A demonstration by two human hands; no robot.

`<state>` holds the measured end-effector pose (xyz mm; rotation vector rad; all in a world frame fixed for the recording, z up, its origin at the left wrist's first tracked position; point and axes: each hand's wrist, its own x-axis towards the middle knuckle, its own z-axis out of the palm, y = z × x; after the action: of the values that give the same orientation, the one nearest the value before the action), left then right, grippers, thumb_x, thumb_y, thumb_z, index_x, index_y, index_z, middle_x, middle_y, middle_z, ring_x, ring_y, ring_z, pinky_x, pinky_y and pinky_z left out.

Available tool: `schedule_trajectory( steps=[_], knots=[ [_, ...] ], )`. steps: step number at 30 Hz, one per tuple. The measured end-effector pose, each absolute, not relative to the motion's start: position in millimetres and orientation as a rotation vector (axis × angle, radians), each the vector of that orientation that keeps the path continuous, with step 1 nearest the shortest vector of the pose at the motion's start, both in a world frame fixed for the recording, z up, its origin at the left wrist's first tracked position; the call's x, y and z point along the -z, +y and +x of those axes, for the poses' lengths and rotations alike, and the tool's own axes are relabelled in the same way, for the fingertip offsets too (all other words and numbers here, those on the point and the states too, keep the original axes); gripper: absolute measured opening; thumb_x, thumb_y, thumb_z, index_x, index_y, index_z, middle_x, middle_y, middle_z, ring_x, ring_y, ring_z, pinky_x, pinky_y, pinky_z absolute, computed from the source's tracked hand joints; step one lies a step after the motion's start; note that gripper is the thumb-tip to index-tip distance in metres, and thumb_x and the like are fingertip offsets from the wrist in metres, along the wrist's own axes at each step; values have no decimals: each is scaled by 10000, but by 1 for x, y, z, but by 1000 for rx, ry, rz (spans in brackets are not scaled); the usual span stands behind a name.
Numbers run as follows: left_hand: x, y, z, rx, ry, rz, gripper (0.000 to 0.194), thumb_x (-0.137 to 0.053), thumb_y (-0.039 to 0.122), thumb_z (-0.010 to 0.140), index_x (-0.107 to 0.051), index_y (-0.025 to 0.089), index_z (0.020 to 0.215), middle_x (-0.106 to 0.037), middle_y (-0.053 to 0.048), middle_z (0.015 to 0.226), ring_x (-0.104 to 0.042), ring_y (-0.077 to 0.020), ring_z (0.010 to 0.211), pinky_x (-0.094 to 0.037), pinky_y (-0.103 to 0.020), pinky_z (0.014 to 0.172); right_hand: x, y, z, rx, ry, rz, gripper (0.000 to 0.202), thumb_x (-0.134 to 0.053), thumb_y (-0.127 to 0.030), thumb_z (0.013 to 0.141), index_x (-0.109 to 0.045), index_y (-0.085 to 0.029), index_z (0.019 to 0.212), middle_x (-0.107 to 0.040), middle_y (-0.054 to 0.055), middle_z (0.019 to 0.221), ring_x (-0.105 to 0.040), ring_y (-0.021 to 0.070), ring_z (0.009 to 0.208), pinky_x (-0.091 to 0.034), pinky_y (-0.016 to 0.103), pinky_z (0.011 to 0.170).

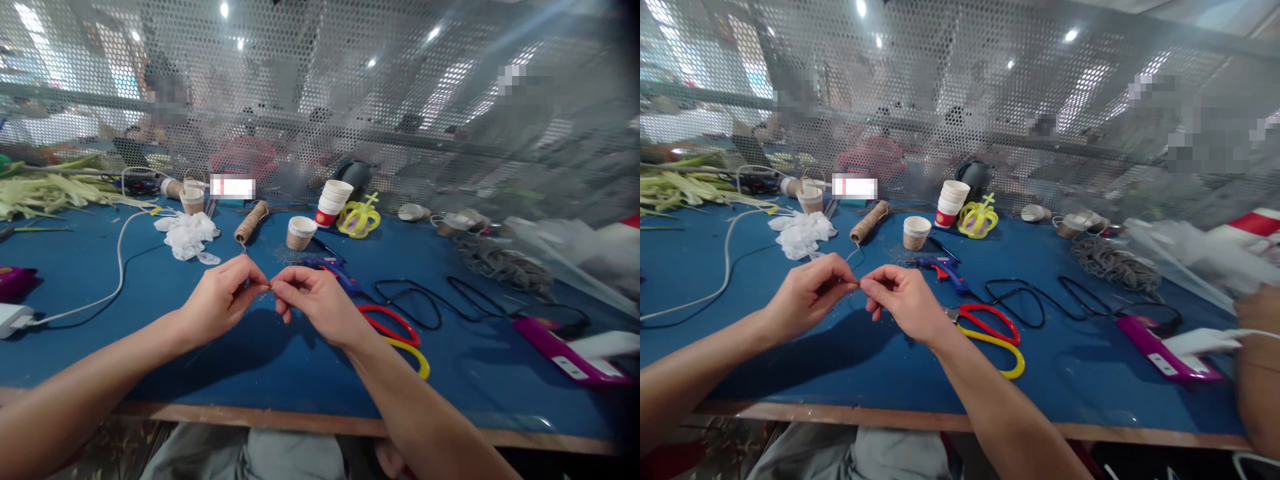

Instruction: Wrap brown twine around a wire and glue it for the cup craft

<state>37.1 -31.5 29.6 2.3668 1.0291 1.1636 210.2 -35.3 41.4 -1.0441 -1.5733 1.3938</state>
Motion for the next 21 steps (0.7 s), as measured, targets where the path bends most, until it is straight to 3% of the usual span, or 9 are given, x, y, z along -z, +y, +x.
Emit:
schedule_trajectory(
  steps=[9, 15, 21],
  knots=[
    [-37, -29, 33, -847, 1024, 1974, 217, -455, 329, 806, -554, 142, 760, -459, 39, 561, -351, -73, 480, -289, -190, 444, -43, -36, 208, -1285, -1688, -1117, 159, -573, -291, 761, -553, -138, 726, -519, -44, 545, -487, 59, 459, -421, 191, 467],
    [-37, -32, 36, -884, 1033, 1916, 161, -510, 281, 757, -563, 132, 725, -511, 24, 589, -399, -72, 502, -320, -184, 459, -41, -38, 207, -1192, -1737, -1140, 149, -554, -289, 771, -544, -147, 727, -504, -39, 571, -476, 66, 478, -412, 193, 465],
    [-32, -31, 39, -898, 1130, 1878, 113, -574, 246, 677, -561, 136, 657, -439, 53, 525, -359, -64, 481, -274, -182, 442, -37, -38, 206, -1068, -1786, -1142, 172, -565, -302, 765, -554, -148, 690, -500, -30, 581, -478, 74, 482, -409, 204, 461]
  ],
)
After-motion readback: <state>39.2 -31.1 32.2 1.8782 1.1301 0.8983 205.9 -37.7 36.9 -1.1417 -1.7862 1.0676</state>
